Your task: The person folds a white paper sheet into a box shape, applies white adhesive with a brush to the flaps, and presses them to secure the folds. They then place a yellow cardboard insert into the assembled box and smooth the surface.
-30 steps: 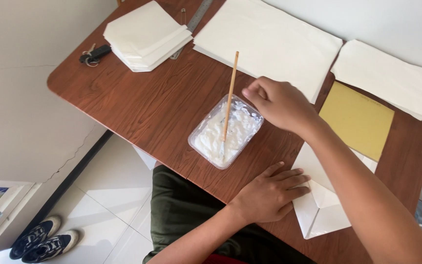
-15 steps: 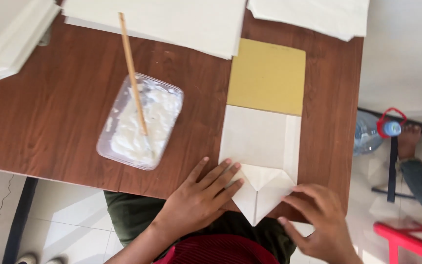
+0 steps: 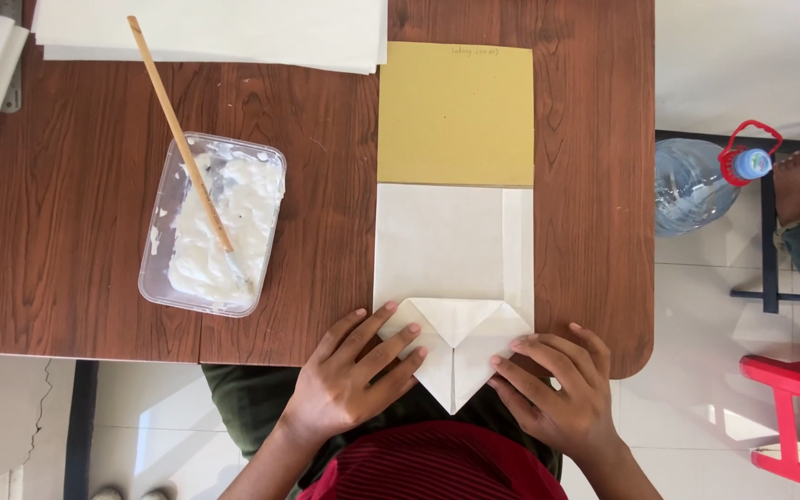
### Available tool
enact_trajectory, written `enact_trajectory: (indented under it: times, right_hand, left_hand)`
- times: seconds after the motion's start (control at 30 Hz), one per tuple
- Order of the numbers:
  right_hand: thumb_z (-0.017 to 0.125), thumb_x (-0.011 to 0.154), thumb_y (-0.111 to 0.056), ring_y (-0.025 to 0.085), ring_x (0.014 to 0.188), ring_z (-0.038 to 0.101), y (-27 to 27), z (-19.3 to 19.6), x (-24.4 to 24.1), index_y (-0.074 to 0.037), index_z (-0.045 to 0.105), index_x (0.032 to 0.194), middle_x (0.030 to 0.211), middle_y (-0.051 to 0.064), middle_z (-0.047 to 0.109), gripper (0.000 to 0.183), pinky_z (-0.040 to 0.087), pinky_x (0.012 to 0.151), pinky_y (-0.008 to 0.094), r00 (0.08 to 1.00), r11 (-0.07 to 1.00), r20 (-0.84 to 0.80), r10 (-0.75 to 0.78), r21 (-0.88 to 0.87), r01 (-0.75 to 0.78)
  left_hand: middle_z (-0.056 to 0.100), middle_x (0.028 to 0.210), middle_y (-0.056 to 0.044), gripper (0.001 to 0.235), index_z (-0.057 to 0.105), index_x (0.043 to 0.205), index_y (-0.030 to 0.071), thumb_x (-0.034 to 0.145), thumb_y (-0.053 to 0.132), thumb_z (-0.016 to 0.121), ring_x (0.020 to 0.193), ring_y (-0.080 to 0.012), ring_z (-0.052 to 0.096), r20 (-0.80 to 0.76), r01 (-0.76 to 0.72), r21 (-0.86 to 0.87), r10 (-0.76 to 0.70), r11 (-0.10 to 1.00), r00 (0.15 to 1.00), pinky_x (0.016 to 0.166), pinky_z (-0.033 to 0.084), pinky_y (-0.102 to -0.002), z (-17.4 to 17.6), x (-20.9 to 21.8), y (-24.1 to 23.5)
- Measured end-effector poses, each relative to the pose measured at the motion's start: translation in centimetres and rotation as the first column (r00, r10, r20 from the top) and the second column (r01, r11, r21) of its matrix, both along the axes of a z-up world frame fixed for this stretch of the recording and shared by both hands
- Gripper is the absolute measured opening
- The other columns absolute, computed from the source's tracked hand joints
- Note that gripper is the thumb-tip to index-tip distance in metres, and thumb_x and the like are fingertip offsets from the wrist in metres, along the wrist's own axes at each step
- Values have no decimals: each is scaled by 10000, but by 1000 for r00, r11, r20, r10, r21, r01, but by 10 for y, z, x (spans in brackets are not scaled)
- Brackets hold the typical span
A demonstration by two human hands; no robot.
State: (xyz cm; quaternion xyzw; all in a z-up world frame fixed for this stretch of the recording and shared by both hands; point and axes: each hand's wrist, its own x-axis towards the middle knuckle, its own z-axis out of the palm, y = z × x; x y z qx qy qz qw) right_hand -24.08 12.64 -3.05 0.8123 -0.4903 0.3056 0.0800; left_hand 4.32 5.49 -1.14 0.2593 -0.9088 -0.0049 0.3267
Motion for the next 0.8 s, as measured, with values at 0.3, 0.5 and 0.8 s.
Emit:
enact_trajectory:
  times: [0.3, 0.5, 0.8]
  right_hand:
    - [816, 895, -191, 172, 970, 685, 1, 3, 13, -230, 753, 1005, 1038, -19, 704, 132, 419, 1075, 503, 996, 1000, 86, 16, -10, -15]
    - [851, 867, -144, 178, 933, 694, 3, -4, 19, -217, 749, 974, 996, -11, 711, 165, 429, 1088, 540, 991, 999, 132, 6, -54, 2]
    - [780, 892, -172, 201, 941, 659, 2, 0, 24, -220, 733, 931, 1036, -4, 678, 78, 321, 1186, 606, 972, 994, 207, -107, 59, 97]
  left_hand:
    - [742, 1083, -53, 101, 739, 1053, 115, 984, 45, 717, 1014, -233, 715, -99, 87, -12, -88, 996, 991, 917, 584, -417, -6, 4, 2]
    - [760, 1061, -61, 82, 740, 1002, 88, 990, 37, 678, 1011, -235, 725, -143, 120, 50, -112, 991, 983, 913, 583, -403, -2, 2, 1]
    - [709, 1149, -109, 107, 695, 941, 29, 949, 99, 774, 998, -272, 691, -193, 97, 286, -42, 953, 980, 874, 612, -430, 14, -8, -1]
